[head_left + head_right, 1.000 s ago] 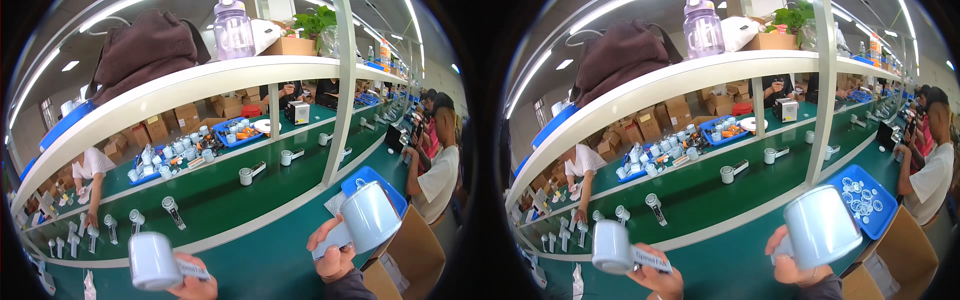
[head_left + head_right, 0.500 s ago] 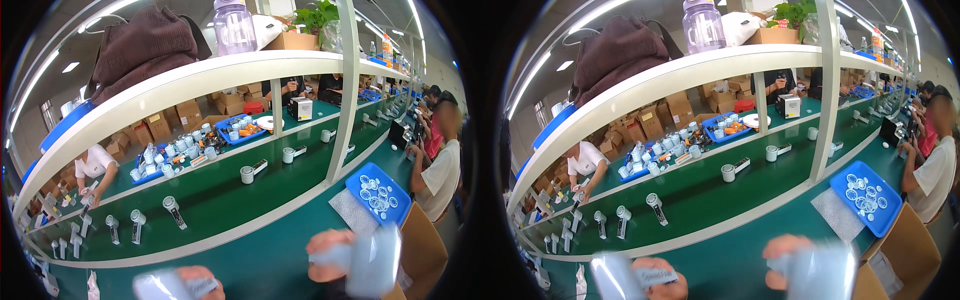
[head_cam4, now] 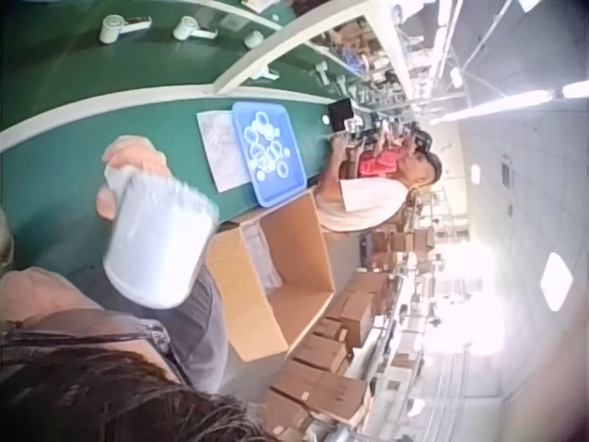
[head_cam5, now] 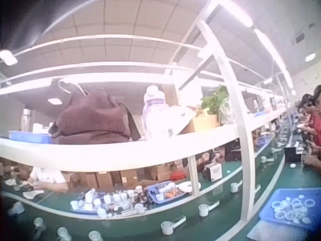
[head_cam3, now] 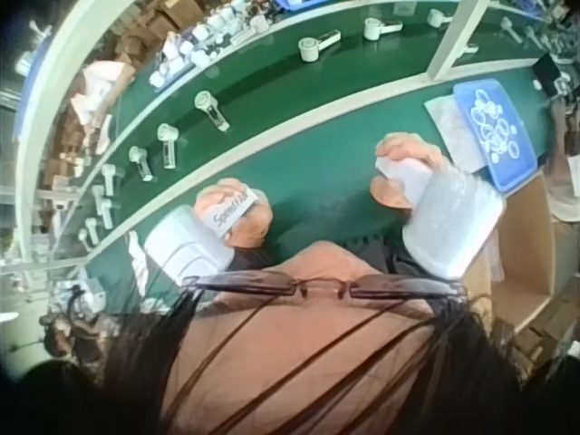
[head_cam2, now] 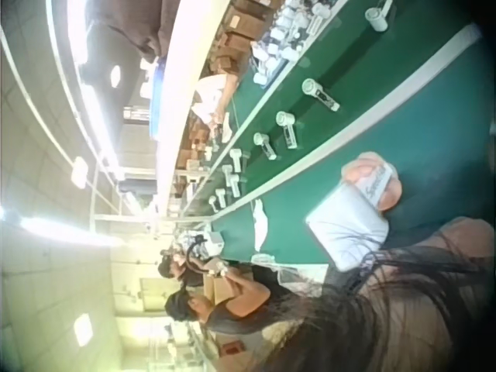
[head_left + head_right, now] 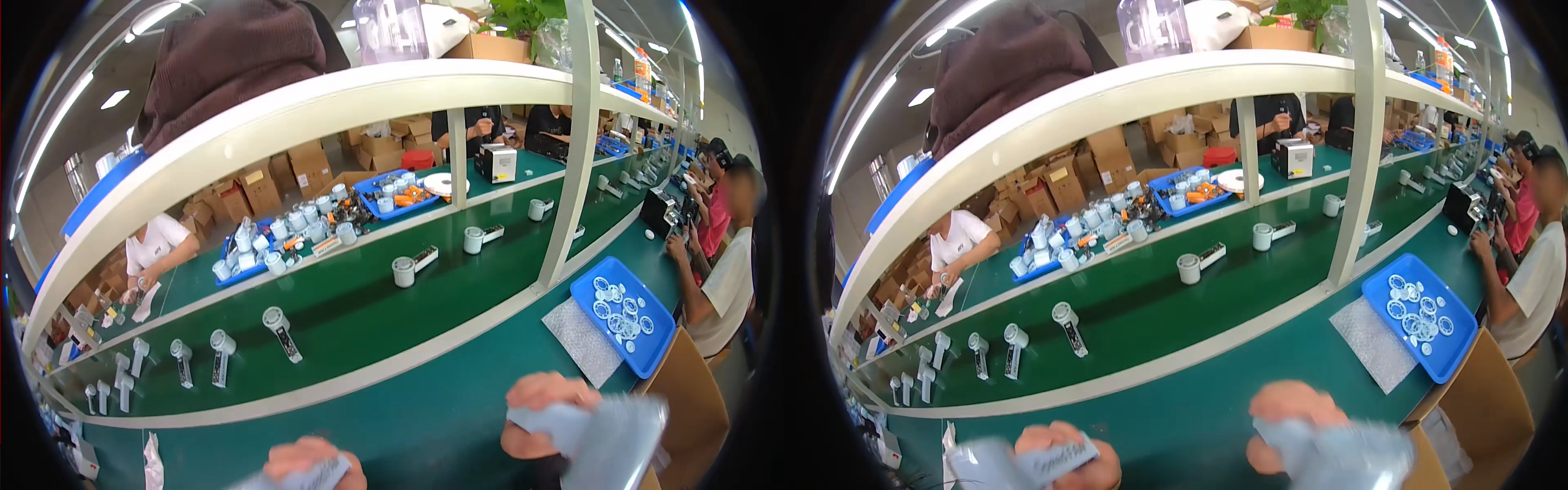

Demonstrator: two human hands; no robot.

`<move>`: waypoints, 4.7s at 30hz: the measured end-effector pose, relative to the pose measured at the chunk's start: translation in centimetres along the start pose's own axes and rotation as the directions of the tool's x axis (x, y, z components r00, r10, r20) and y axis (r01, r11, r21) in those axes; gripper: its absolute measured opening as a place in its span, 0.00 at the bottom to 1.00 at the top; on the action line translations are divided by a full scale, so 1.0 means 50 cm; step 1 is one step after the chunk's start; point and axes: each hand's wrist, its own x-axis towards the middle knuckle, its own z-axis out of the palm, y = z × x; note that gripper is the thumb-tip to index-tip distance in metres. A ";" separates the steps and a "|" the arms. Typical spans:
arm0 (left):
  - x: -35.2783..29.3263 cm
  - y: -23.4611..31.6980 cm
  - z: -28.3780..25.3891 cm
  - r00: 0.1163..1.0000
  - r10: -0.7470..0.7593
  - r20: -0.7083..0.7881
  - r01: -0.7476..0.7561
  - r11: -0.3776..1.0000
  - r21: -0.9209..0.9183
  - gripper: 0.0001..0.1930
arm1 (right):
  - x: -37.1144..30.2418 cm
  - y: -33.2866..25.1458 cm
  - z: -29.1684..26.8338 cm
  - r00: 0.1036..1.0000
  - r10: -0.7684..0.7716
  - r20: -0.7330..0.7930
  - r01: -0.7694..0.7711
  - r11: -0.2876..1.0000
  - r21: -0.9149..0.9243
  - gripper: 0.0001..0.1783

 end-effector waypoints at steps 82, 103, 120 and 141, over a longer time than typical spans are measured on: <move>-0.066 -0.397 0.141 0.752 -0.463 0.469 0.160 0.819 0.551 0.35 | 0.186 0.479 0.240 0.877 0.414 0.243 -0.180 0.753 -0.632 0.31; -0.232 -0.255 -0.004 0.102 -0.758 0.644 0.898 0.349 0.269 0.20 | 0.058 1.006 -0.108 0.800 0.576 0.168 0.081 0.174 -0.981 0.36; -0.161 -0.196 0.036 -0.137 -0.755 0.641 0.979 -0.003 0.205 0.19 | -0.097 0.686 -0.198 0.532 0.739 0.413 -0.639 0.671 -0.377 0.20; -0.246 -0.209 0.062 0.013 -0.850 0.527 0.999 0.037 0.035 0.17 | -0.178 0.295 0.005 0.263 0.881 0.392 -0.964 0.260 0.063 0.13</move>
